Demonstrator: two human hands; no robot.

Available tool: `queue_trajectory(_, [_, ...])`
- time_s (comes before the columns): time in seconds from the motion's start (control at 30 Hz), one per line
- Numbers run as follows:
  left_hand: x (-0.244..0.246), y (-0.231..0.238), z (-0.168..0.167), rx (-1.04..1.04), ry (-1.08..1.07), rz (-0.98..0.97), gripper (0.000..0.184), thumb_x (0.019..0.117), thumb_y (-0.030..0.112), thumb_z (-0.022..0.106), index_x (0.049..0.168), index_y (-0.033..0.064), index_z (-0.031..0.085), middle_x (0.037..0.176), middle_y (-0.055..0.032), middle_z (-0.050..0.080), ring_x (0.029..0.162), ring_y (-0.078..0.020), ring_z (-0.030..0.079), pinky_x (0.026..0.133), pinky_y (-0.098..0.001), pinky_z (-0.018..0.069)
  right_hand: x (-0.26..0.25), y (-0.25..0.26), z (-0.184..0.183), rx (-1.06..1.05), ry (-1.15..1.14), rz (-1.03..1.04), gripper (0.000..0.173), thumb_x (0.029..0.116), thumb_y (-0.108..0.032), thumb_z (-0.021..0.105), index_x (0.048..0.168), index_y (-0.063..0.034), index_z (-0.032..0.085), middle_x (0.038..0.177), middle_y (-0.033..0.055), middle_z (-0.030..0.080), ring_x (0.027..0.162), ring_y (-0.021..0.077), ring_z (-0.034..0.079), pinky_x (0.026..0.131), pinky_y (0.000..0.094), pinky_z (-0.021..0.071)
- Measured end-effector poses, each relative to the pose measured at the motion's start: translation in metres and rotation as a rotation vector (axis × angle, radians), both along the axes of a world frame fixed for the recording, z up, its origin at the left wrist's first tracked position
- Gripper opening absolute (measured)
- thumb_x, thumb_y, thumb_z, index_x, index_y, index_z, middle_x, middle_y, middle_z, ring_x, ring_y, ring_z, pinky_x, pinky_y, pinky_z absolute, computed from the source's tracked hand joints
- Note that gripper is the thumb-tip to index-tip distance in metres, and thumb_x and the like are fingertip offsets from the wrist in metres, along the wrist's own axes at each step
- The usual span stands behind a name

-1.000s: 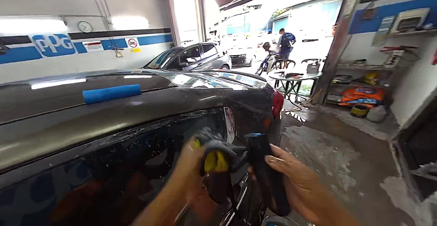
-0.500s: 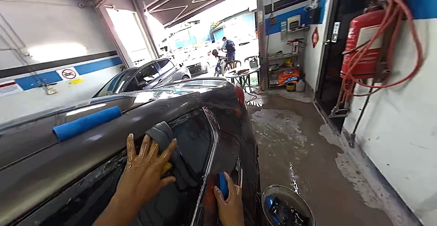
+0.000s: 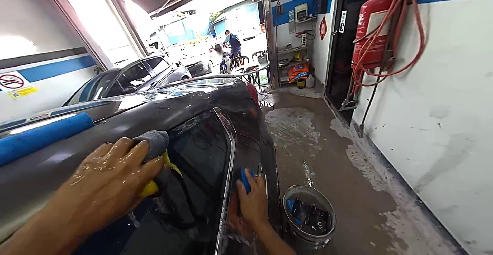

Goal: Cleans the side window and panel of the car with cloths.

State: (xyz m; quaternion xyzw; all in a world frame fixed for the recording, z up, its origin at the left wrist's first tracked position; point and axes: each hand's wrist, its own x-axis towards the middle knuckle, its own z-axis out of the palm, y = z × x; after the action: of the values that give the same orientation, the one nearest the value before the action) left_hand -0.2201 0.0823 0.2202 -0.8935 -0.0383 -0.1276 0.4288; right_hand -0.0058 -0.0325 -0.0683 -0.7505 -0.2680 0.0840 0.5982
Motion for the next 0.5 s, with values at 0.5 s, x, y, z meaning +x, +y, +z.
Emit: queue_trajectory(0.5, [0.020,0.002,0.002,-0.047,-0.030,0.004,0.030,0.0727,0.045,0.069,0.090,0.0209,0.073,0.085,-0.0069,0.060,0.081,-0.0334,0.063,0.058,-0.0438,0.0472,-0.040,-0.024,0.013,0.001,-0.015,0.026,0.055,0.0931,-0.034,0.067,0.141,-0.0072,0.063,0.118,0.0237,0.061,0.101,0.0343,0.063,0.084,0.0496,0.0563])
